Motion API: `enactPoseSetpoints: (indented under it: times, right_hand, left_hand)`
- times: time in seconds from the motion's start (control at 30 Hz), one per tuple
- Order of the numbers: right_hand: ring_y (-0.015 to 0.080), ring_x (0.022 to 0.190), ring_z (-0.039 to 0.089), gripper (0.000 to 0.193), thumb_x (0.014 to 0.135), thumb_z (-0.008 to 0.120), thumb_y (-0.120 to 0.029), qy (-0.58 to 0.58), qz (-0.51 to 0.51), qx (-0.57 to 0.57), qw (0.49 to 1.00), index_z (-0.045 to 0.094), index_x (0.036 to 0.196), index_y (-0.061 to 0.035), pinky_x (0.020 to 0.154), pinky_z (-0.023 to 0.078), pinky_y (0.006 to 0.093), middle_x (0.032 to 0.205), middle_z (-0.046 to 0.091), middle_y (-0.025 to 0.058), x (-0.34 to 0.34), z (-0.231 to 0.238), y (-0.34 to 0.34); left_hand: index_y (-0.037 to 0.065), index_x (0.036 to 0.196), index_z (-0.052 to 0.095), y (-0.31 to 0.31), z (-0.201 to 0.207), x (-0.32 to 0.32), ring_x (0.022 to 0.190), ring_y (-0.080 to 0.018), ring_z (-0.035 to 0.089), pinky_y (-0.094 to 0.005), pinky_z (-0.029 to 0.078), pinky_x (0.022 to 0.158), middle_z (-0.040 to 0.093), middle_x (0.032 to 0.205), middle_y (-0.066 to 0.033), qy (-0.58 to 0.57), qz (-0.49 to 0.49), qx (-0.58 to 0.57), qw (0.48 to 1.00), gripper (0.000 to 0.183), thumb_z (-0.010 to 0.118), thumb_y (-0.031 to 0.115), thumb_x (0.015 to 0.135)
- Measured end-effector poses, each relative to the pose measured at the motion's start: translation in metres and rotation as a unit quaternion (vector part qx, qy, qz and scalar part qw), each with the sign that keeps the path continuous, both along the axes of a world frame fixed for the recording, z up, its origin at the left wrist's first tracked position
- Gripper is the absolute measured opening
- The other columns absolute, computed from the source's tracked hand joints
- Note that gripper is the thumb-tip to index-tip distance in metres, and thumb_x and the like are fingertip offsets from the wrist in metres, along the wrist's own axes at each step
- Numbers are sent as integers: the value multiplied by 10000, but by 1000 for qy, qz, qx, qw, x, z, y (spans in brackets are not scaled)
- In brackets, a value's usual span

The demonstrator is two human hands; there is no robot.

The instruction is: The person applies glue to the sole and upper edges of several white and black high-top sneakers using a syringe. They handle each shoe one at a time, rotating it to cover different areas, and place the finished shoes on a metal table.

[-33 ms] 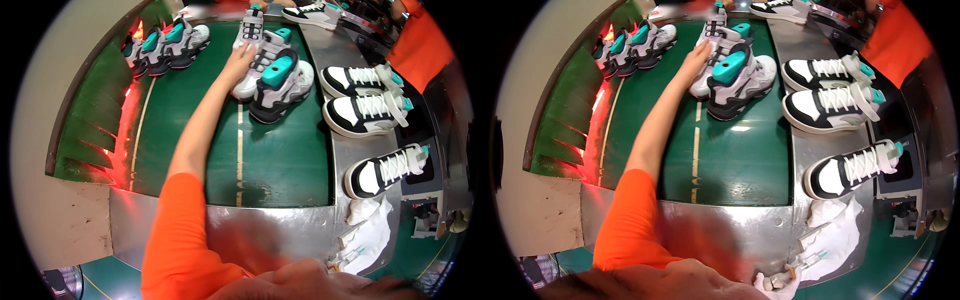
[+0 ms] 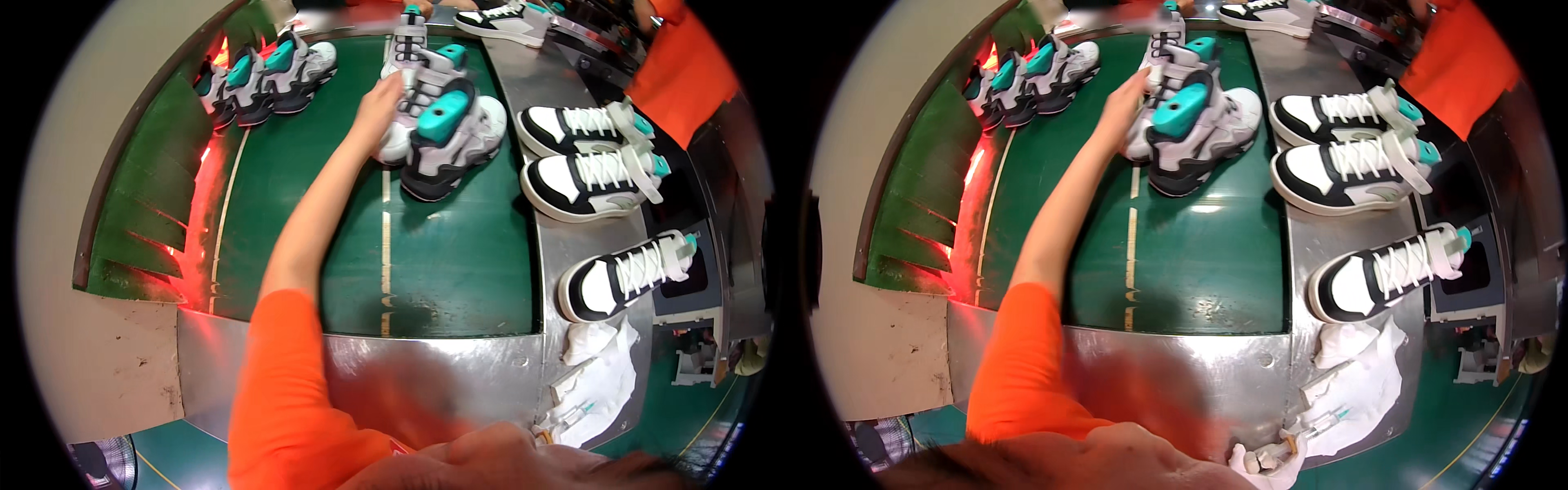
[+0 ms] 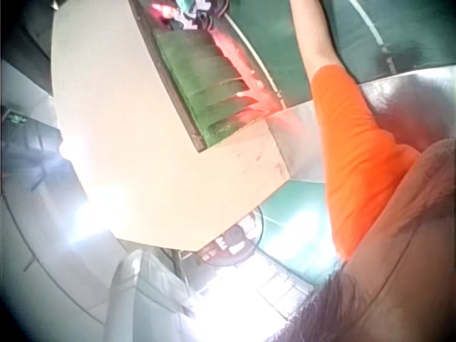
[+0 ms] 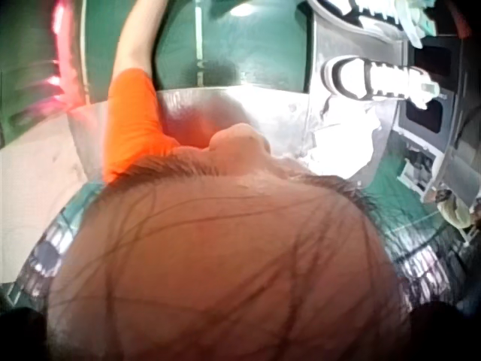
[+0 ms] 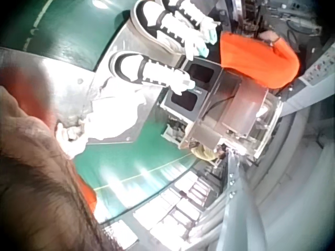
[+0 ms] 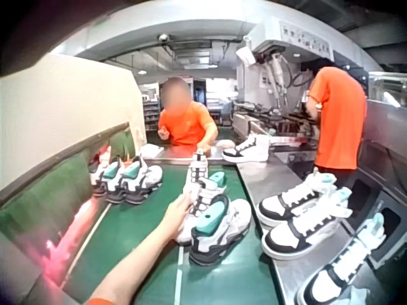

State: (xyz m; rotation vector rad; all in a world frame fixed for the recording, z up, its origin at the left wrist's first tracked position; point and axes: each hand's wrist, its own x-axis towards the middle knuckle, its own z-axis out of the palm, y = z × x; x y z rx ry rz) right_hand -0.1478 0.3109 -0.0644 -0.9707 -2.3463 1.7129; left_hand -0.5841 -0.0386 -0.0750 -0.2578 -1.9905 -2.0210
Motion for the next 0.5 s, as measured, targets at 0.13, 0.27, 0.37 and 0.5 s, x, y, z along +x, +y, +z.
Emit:
enactPoseSetpoints:
  times: [0.13, 0.27, 0.37, 0.5]
  right_hand:
    - [78, 583, 380, 641, 612, 747, 121, 181, 228, 337, 895, 496, 1187, -8, 583, 476, 233, 659, 356, -35, 5, -24, 18]
    - [190, 675, 482, 554, 536, 791, -15, 269, 166, 285, 905, 582, 1049, 7, 666, 498, 310, 817, 453, 69, -11, -25, 26]
    - [303, 781, 577, 450, 428, 819, -145, 215, 144, 269, 928, 647, 821, -7, 732, 503, 366, 1023, 549, 186, 2, -25, 21]
    - [253, 749, 560, 521, 441, 818, -139, 291, 185, 352, 870, 628, 903, 6, 690, 497, 338, 978, 558, 160, -10, -19, 22]
  left_hand:
    - [117, 1437, 303, 42, 4, 87, 1342, -364, 309, -641, 149, 1060, 382, 1390, -215, -5, 148, -478, 866, 1024, 755, 579, 642]
    - [117, 1386, 355, 55, 10, 71, 1339, -341, 328, -654, 179, 1038, 367, 1416, -164, -30, 173, -442, 880, 1064, 787, 607, 547]
    - [74, 1321, 444, 55, -4, 50, 1326, -315, 357, -631, 205, 1035, 386, 1400, -166, -15, 227, -432, 873, 996, 768, 618, 552]
    - [105, 1328, 451, 70, 0, 2, 1325, -329, 361, -631, 210, 1035, 400, 1410, -154, -49, 274, -433, 857, 988, 735, 641, 548]
